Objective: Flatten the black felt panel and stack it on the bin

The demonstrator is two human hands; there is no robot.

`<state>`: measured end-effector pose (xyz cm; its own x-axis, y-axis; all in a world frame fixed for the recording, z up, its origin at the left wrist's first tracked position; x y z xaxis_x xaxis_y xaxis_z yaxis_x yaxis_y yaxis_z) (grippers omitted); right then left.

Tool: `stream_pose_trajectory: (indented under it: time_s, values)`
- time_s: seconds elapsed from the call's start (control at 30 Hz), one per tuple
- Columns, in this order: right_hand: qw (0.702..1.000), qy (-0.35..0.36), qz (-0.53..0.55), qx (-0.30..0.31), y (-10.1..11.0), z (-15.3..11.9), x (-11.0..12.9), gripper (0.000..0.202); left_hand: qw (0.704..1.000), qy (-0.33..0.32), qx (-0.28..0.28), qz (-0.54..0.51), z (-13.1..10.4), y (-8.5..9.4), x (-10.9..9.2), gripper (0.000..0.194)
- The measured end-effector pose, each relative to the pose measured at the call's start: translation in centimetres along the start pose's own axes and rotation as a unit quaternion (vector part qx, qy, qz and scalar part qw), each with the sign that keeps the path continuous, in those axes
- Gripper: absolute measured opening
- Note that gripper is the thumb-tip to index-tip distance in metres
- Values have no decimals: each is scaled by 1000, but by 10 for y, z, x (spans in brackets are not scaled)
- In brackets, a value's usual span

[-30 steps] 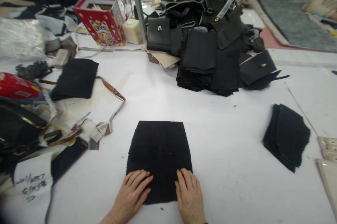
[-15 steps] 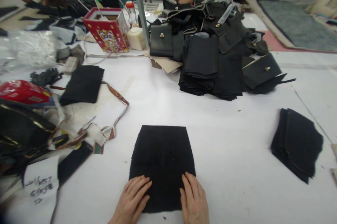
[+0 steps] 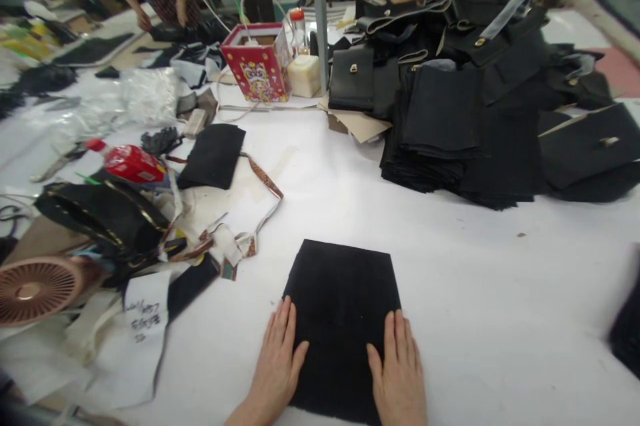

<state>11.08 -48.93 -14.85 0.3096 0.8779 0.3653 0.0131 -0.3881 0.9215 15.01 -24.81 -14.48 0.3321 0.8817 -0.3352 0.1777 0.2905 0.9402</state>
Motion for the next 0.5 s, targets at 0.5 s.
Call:
stream_pose_trajectory:
  time_s: [0.5]
  values:
    - [983,-80,162,-9,40,30,-14,50,982,69,-54,-166,49,48,42,49]
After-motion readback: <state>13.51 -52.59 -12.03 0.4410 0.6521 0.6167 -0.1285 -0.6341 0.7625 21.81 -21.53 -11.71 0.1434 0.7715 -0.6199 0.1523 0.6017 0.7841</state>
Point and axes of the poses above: each hand's wrist, its own z-axis towards the middle knuckle, its own y-axis out of the back of the hand, x = y × z, the point moved 7 cm from there along z, towards the middle knuckle, and after that the axes turned 6 degrees about -y, right-handed, at the moved point
